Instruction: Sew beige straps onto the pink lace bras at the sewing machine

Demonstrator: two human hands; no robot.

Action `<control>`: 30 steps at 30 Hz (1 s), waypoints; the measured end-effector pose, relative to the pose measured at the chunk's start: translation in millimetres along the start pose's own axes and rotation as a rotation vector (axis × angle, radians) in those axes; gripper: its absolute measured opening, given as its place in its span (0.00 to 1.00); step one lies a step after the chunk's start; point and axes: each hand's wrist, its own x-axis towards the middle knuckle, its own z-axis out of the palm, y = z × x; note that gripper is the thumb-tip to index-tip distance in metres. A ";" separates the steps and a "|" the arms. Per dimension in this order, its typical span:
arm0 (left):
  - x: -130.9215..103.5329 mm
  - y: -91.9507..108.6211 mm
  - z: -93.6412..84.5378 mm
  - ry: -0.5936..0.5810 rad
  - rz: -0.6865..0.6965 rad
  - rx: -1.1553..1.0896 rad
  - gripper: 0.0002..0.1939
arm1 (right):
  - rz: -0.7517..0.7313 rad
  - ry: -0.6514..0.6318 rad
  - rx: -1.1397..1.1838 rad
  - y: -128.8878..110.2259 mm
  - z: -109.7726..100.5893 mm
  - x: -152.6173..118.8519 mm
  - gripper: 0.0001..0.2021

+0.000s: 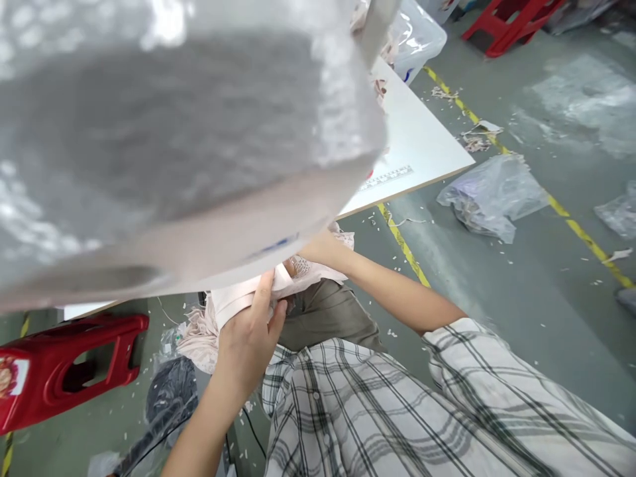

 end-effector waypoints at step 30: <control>-9.0 1.5 -2.1 0.146 0.088 0.069 0.30 | -0.017 0.262 0.276 17.7 -1.1 -30.7 0.05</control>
